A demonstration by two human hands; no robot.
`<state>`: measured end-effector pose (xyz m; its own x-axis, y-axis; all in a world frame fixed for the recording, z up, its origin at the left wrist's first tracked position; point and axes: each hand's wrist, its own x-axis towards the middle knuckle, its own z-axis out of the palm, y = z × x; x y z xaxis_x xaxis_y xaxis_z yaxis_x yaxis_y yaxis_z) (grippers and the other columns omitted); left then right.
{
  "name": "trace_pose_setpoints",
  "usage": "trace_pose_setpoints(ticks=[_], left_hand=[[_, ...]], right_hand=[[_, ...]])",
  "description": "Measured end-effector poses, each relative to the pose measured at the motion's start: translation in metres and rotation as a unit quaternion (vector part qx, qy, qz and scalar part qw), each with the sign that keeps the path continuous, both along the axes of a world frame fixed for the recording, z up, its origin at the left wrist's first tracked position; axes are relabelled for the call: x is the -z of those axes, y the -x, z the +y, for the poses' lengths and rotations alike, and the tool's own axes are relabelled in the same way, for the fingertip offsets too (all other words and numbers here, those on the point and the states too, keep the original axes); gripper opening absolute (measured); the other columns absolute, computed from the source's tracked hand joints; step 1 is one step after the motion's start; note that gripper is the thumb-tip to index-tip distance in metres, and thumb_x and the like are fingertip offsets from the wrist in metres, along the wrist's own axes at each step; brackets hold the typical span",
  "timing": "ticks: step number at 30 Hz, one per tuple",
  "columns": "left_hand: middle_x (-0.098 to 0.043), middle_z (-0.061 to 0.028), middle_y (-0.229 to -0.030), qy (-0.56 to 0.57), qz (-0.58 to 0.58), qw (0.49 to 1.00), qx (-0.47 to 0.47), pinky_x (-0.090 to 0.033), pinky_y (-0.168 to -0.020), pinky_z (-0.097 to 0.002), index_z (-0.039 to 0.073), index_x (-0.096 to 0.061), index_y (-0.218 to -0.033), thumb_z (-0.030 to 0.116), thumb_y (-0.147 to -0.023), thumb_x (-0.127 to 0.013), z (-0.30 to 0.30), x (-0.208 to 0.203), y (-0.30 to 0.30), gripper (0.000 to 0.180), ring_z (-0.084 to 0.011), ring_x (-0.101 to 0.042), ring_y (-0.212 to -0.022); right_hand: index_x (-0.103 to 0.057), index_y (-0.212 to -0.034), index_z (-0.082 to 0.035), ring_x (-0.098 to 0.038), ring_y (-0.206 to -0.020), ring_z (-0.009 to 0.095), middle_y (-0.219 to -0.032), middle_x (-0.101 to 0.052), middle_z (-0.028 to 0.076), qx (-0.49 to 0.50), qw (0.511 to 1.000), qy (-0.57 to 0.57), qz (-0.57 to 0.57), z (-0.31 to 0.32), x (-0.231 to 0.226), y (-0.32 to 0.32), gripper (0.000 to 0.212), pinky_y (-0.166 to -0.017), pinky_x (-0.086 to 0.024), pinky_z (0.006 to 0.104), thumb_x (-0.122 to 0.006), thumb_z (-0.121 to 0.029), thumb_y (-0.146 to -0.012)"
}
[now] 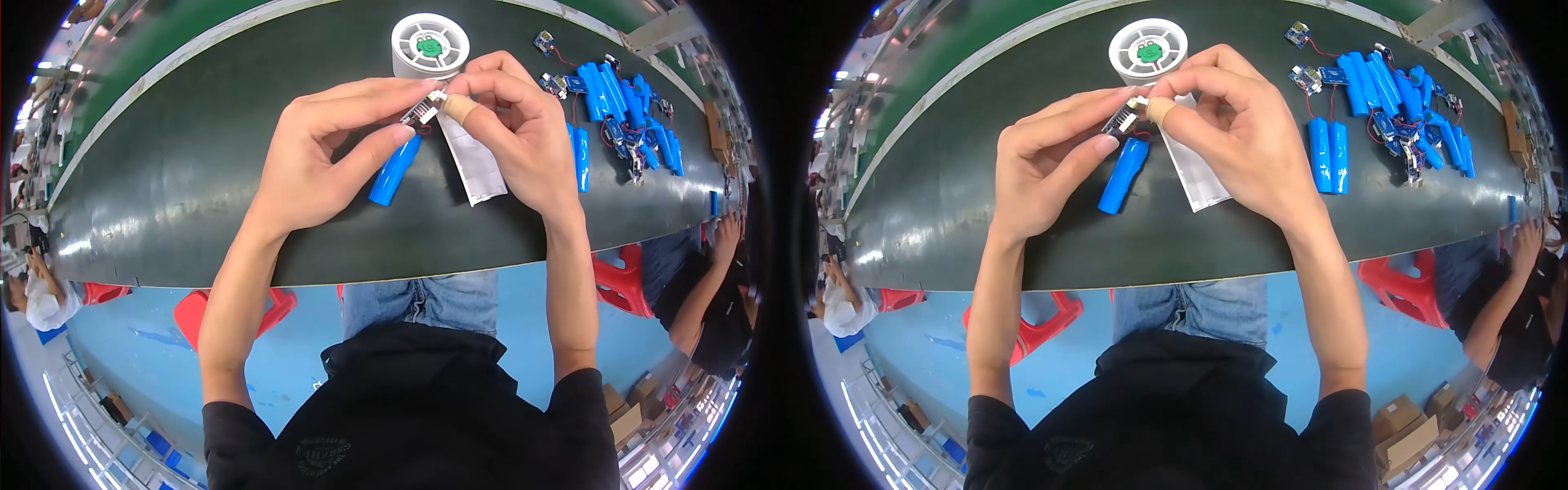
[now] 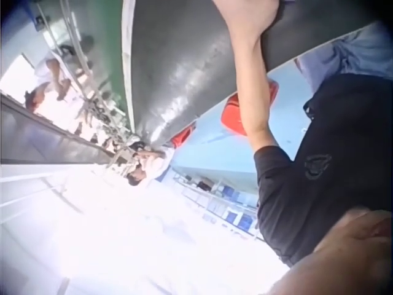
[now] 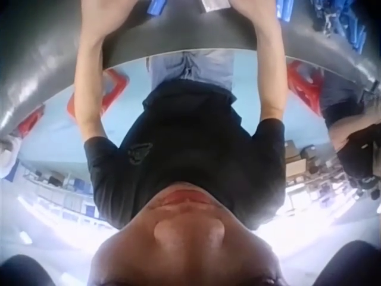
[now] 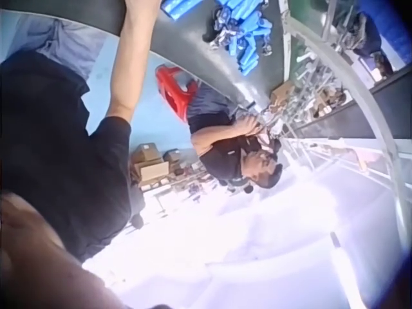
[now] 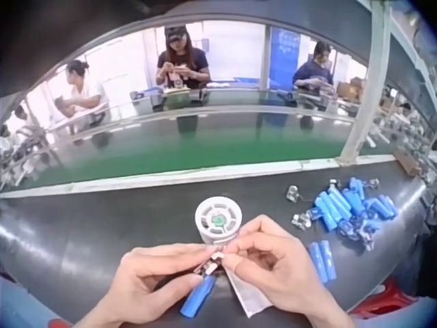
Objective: The person assembles electronic components for a small portable fan by hand, attaching a battery and adhesive tape to a plastic housing on a conveyor belt.
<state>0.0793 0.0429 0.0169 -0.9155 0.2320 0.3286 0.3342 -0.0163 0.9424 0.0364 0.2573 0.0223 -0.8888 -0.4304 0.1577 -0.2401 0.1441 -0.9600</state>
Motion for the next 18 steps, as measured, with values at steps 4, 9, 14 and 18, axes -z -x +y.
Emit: trace_pose_setpoints(ticks=[4,9,14,18], left_hand=[[-0.068,-0.0158,-0.118,0.035,0.006,0.999,0.009,-0.052,-0.094,-0.0304,-0.002,-0.067,-0.122,-0.008,-0.084,-0.068,-0.004,-0.005,0.003,0.039,-0.0206,-0.066,-0.105],[-0.064,-0.0202,-0.124,0.072,0.015,0.997,0.012,-0.055,-0.093,-0.033,-0.004,-0.066,-0.122,-0.013,-0.08,-0.068,-0.006,-0.004,0.004,0.043,-0.0243,-0.064,-0.111],[-0.067,-0.015,-0.117,0.126,0.066,0.99,0.0,-0.054,-0.088,-0.0314,0.0,-0.069,-0.119,-0.007,-0.081,-0.071,-0.006,-0.002,0.004,0.039,-0.0232,-0.066,-0.103],[-0.069,-0.0104,-0.112,0.142,0.096,0.985,-0.019,-0.053,-0.084,-0.0305,0.004,-0.071,-0.117,-0.001,-0.081,-0.073,-0.004,-0.002,0.004,0.036,-0.0219,-0.066,-0.097]], right_hand=[[-0.068,-0.101,0.003,-0.058,-0.086,0.004,-0.096,-0.061,-0.001,-0.019,0.998,-0.007,-0.062,0.002,-0.008,0.002,0.011,-0.074,-0.044,0.0188,-0.064,-0.003,-0.093],[-0.069,-0.103,0.003,-0.057,-0.083,0.003,-0.088,-0.065,-0.003,-0.046,0.995,0.0,-0.092,0.003,-0.009,0.003,0.014,-0.074,-0.045,0.0195,-0.062,-0.007,-0.095],[-0.069,-0.104,0.003,-0.057,-0.082,0.003,-0.091,-0.066,-0.002,-0.063,0.991,0.006,-0.122,0.005,-0.011,0.004,0.015,-0.072,-0.046,0.0196,-0.061,-0.007,-0.096],[-0.07,-0.104,0.002,-0.058,-0.08,0.003,-0.089,-0.066,-0.002,-0.067,0.991,-0.008,-0.114,0.006,-0.011,0.005,0.016,-0.07,-0.046,0.0197,-0.062,-0.008,-0.096]])
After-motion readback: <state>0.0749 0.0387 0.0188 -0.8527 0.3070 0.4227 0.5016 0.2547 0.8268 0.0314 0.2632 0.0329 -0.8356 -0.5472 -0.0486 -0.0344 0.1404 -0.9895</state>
